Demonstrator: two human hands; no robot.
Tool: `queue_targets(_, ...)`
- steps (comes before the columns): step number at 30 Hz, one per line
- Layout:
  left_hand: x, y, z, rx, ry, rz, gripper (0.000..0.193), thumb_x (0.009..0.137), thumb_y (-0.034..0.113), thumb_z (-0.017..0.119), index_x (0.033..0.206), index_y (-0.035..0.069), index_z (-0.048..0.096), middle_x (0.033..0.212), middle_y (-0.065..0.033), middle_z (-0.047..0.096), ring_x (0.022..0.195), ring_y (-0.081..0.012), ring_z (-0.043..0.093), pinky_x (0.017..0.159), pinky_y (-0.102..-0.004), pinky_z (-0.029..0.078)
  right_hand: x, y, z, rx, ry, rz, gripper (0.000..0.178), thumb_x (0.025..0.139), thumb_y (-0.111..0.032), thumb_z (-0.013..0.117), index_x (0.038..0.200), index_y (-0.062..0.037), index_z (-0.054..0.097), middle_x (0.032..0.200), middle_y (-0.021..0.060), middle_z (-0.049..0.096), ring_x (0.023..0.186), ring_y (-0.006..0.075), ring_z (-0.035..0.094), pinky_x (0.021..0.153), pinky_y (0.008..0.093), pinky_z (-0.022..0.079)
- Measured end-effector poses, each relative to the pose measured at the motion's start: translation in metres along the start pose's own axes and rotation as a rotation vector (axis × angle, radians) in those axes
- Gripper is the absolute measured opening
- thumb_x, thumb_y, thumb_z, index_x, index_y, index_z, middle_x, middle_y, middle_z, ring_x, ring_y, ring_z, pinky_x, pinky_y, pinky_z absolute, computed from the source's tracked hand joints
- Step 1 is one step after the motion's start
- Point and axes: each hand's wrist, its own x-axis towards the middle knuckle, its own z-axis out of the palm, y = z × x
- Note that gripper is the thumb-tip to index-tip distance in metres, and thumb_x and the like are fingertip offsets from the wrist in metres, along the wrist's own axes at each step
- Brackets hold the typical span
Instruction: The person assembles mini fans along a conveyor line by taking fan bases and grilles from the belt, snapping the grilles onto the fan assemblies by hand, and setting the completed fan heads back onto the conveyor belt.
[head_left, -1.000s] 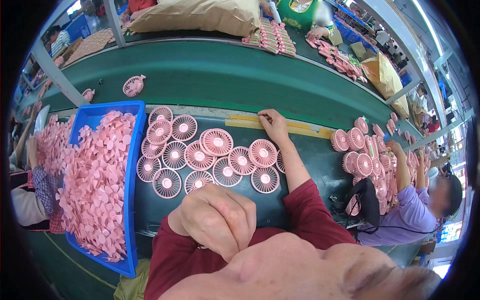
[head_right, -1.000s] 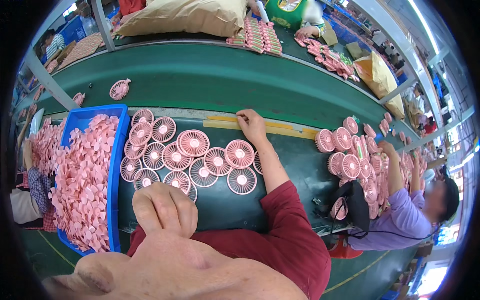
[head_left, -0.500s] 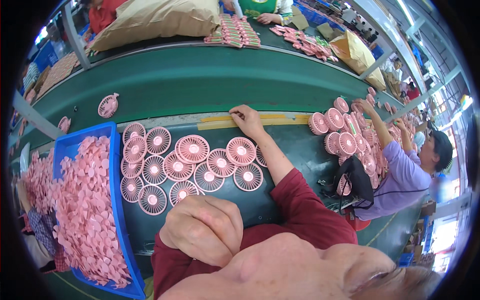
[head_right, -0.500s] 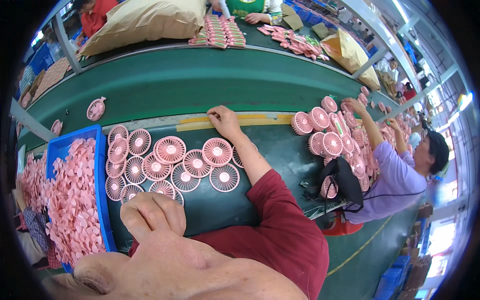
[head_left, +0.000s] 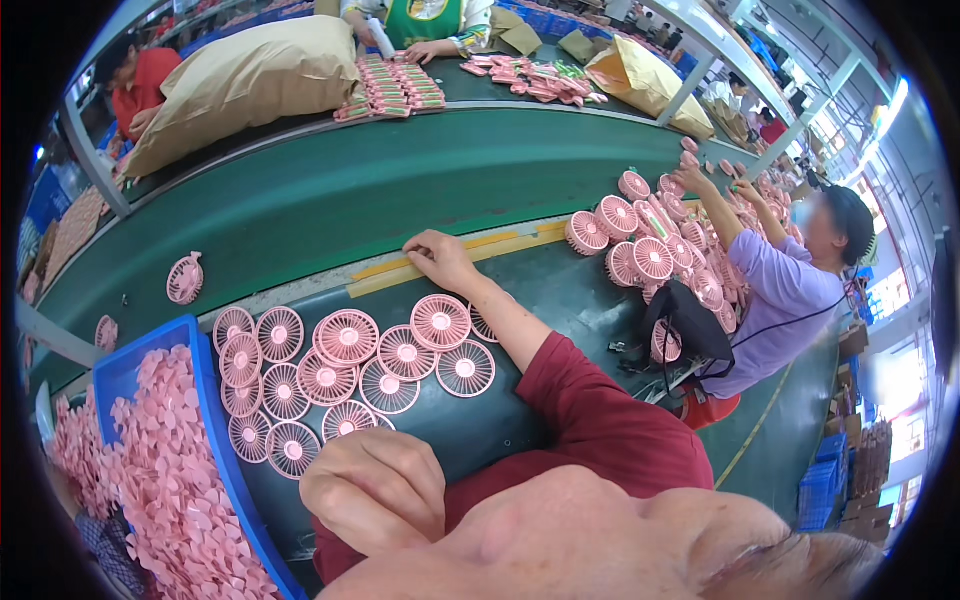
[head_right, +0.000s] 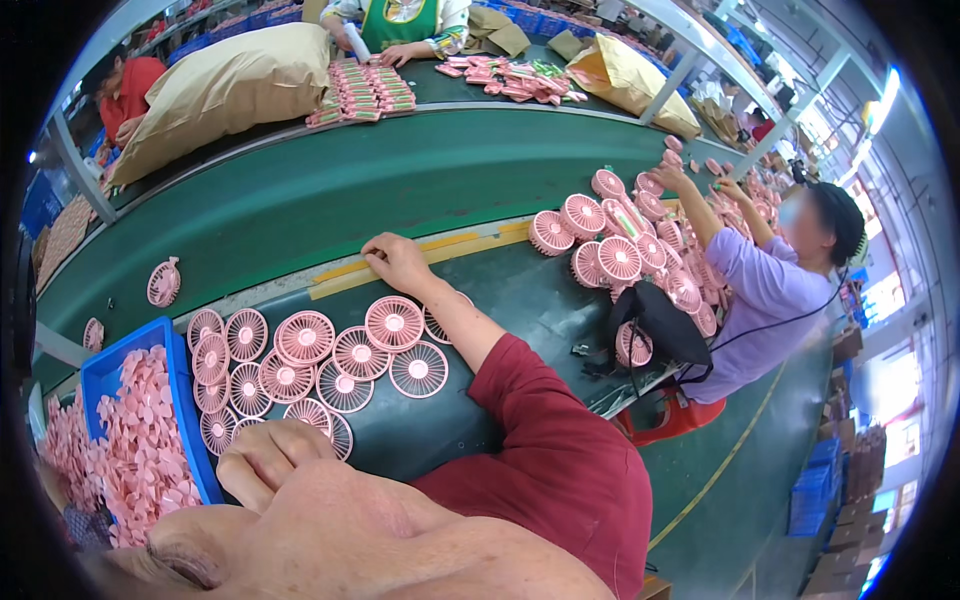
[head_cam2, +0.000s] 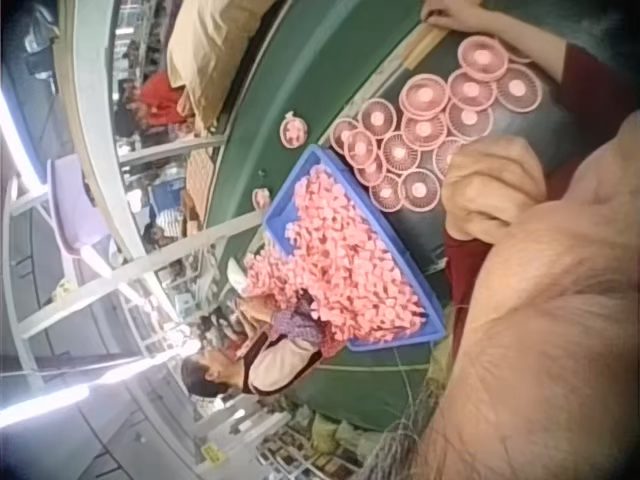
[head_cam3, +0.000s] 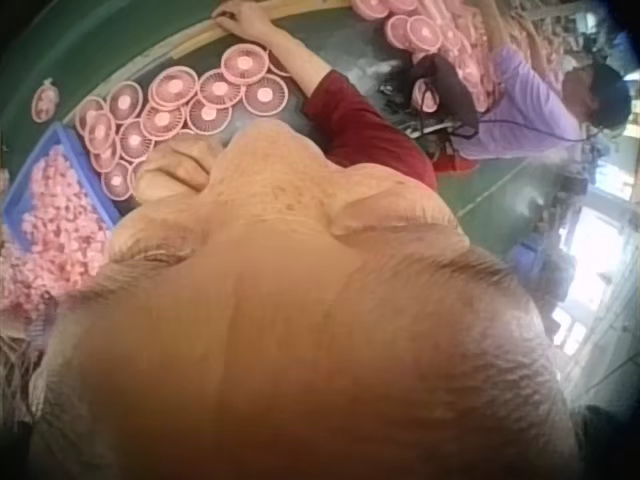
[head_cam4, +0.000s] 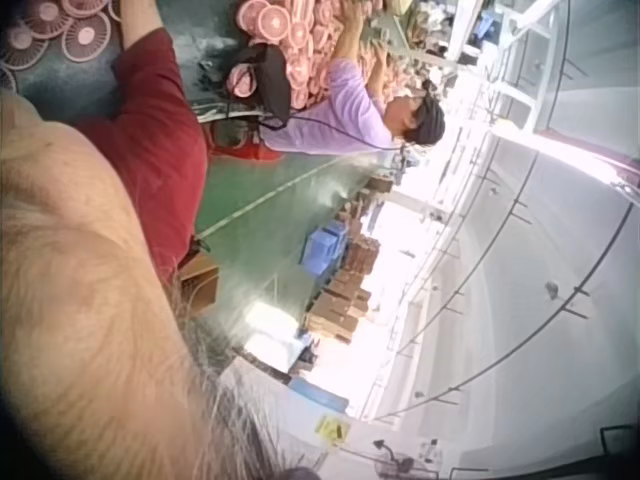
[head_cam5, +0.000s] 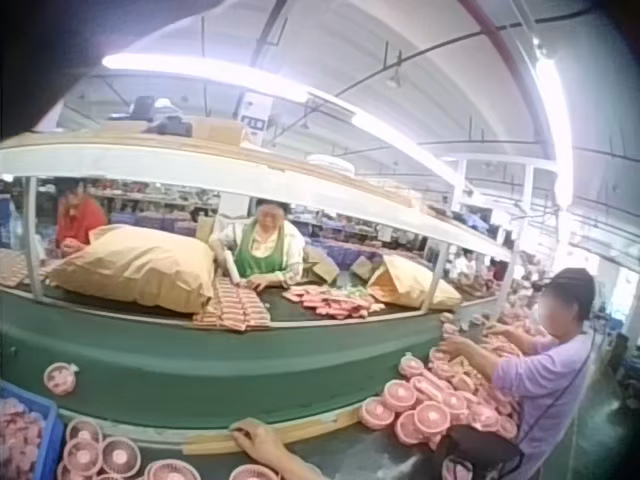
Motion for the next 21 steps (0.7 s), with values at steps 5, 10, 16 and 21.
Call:
queue_targets(5,-0.007,-0.001,0.011,0.059,0.108,0.028,0.015,0.090,0.009,0.066,0.088,-0.003,0.057,0.070,-0.0197,0.065,0.060,-0.0261,0.062,0.050,-0.0307,0.049,-0.001,-0.003,0.000,-0.014,-0.005,0.000,0.014,0.081,-0.008,0.067,0.094,-0.0018,0.070,0.087,0.0123,0.067,0.074,0.0220,0.067,0.067,0.0325,0.053)
queue_targets(10,0.001,0.005,0.002,0.009,0.027,-0.014,0.016,0.095,0.012,0.061,0.092,-0.002,0.054,0.073,-0.0207,0.066,0.062,-0.0281,0.062,0.054,-0.0314,0.051,-0.002,0.000,0.000,-0.027,-0.014,0.019,0.014,0.083,-0.007,0.068,0.095,-0.0016,0.070,0.089,0.0114,0.067,0.075,0.0200,0.066,0.069,0.0313,0.053)
queue_targets(16,-0.001,0.001,0.013,0.104,0.166,0.022,0.013,0.089,0.010,0.063,0.088,0.000,0.056,0.072,-0.0168,0.063,0.058,-0.0258,0.059,0.051,-0.0314,0.047,0.002,-0.003,0.000,-0.016,-0.011,-0.016,0.014,0.083,-0.007,0.067,0.095,-0.0006,0.070,0.087,0.0112,0.066,0.073,0.0194,0.065,0.067,0.0302,0.053)
queue_targets(21,0.000,0.005,0.013,0.174,0.259,0.048,0.014,0.083,0.011,0.064,0.086,-0.001,0.057,0.067,-0.0137,0.062,0.054,-0.0253,0.059,0.047,-0.0325,0.044,0.002,-0.002,-0.001,-0.021,0.004,-0.001,0.013,0.079,-0.008,0.068,0.091,-0.0016,0.070,0.086,0.0135,0.067,0.073,0.0242,0.068,0.066,0.0338,0.054)
